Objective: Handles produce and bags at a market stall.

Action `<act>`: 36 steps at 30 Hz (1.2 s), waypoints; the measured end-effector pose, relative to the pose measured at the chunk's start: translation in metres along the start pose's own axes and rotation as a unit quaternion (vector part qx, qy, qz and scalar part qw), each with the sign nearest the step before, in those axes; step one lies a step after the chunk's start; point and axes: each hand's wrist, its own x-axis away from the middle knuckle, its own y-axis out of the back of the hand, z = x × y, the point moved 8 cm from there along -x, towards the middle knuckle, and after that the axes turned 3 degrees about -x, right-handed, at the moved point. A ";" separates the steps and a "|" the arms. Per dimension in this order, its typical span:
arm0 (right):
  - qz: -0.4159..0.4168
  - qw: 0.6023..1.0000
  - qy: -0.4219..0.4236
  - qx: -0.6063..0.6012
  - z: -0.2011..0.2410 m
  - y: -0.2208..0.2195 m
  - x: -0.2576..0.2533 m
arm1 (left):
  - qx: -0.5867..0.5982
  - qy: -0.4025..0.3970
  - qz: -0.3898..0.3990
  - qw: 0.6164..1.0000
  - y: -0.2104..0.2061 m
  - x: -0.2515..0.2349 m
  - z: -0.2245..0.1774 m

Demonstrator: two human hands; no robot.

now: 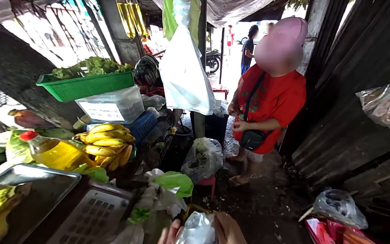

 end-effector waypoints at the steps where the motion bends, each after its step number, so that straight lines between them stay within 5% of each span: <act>1: 0.011 0.999 -0.037 0.007 -0.011 0.002 -0.001 | 0.024 -0.029 0.039 0.999 -0.001 0.000 -0.006; 4: 0.048 0.992 -0.113 0.006 -0.053 0.002 -0.005 | 0.006 -0.128 0.135 0.983 -0.002 -0.001 -0.026; 7: 0.149 0.979 -0.134 0.033 -0.076 -0.006 -0.002 | -0.183 -0.178 0.057 0.965 0.003 0.002 -0.043; 9: 0.134 0.985 -0.104 0.013 -0.067 -0.006 0.000 | -0.309 -0.227 0.004 0.924 -0.002 0.005 -0.051; 13: 0.097 0.980 0.160 -0.066 0.024 -0.005 -0.003 | -0.480 -0.288 0.054 0.827 -0.032 0.015 -0.049; 16: 0.163 0.961 0.216 -0.049 0.060 -0.018 -0.007 | -0.488 -0.282 0.093 0.821 -0.052 0.021 -0.044; 17: 0.155 0.966 0.203 -0.041 0.062 -0.018 -0.010 | -0.522 -0.299 0.084 0.794 -0.057 0.026 -0.049; 21: 0.114 0.970 0.209 -0.043 0.069 0.001 -0.016 | -0.770 -0.272 0.004 0.577 -0.055 0.055 -0.062; 23: 0.119 0.959 0.245 -0.077 0.074 0.009 -0.015 | -0.825 -0.205 -0.041 0.525 -0.036 0.070 -0.064; 27: 0.144 0.939 0.287 0.118 0.083 -0.006 -0.016 | -0.852 -0.040 -0.099 0.513 0.008 0.097 -0.067; 29: 0.231 0.912 0.210 0.264 0.074 -0.031 -0.017 | -0.846 0.062 -0.126 0.515 0.026 0.110 -0.067; 32: 0.373 0.827 0.064 0.415 0.052 -0.070 -0.011 | -0.823 0.115 -0.174 0.528 0.048 0.130 -0.063; 36: 0.466 0.739 0.032 0.485 0.055 -0.101 -0.009 | -0.795 0.153 -0.190 0.556 0.071 0.148 -0.048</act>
